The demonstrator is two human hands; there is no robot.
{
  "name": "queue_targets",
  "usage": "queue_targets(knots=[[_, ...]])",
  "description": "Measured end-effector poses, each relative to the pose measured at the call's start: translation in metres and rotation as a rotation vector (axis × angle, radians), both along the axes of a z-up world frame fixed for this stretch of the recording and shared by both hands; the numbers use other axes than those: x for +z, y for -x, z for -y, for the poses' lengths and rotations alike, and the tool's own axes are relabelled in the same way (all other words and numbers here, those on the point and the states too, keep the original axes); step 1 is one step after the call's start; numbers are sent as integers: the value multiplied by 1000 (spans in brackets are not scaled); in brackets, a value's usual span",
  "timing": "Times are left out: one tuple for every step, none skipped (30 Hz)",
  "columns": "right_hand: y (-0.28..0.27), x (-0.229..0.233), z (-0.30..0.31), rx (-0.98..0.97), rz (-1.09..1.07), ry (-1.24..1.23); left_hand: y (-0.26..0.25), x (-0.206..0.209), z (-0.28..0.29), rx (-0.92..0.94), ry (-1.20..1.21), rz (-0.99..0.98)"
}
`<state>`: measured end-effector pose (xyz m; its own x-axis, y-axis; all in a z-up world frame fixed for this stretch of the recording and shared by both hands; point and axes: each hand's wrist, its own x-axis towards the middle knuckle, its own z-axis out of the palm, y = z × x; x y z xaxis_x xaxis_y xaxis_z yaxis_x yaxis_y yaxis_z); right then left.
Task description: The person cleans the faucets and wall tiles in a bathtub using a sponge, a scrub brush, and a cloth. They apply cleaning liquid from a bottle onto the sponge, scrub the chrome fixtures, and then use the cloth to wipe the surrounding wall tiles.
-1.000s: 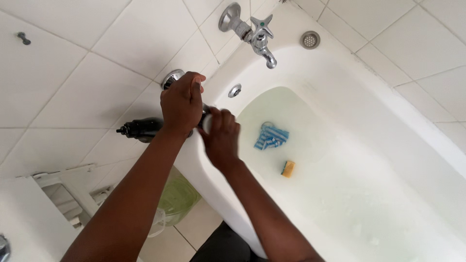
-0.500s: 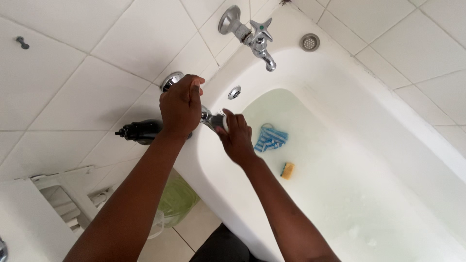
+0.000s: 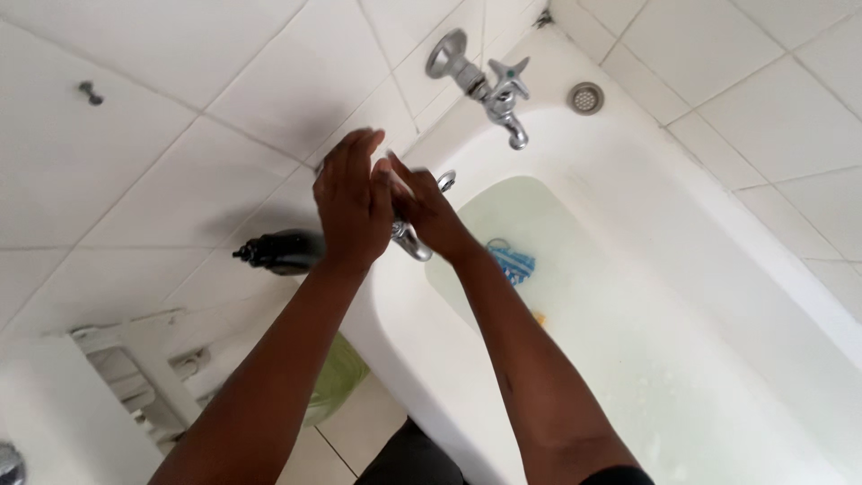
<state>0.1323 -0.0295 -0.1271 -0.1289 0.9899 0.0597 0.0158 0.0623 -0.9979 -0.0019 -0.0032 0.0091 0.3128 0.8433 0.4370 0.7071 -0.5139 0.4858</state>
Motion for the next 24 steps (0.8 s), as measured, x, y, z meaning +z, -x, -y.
queue_targets(knots=[[2,13,-8,9,-1,-2,0,-1,1,1,19,61],[4,27,-14,116,-15,99,0,0,1,2,38,123],[2,41,-25,212,-18,193,0,1,0,2,27,131],[-2,52,-27,212,-9,183,1,2,4,32,33,199],[-12,62,-24,233,84,200,1,1,9,67,41,274],[-21,70,-24,253,177,216,-2,-1,12,72,32,288],[-25,76,-26,267,183,212,-2,-4,18,189,86,321],[-29,81,-29,256,138,258,-1,-8,22,305,141,354],[-27,84,-32,248,89,309,-1,-12,28,324,139,356],[-22,86,-39,267,93,310,-2,-15,33,337,201,430],[-16,88,-45,291,120,109,0,-18,38,349,267,498],[-9,90,-51,313,142,-92,2,-19,41,366,270,494],[-1,92,-60,320,139,-90,3,-20,43,335,316,556],[11,93,-69,366,213,-208,3,-21,45,303,363,617],[17,96,-78,402,292,-333,3,-21,44,300,360,618],[18,98,-82,400,293,-336,4,-20,43,273,302,583],[17,99,-87,380,349,-344,4,-21,41,244,247,549],[16,100,-90,359,405,-351,5,-21,38,240,245,551],[13,100,-90,363,407,-349,5,-22,38,220,242,537],[8,100,-90,320,395,-350,6,-23,38,200,239,524],[6,100,-89,284,376,-353,5,-24,39,211,238,522],[3,101,-86,294,371,-352,1,-26,39,214,230,539],[0,101,-85,253,328,-245,1,-27,36,211,217,554],[0,101,-86,213,285,-138,3,-27,33,216,211,549]])
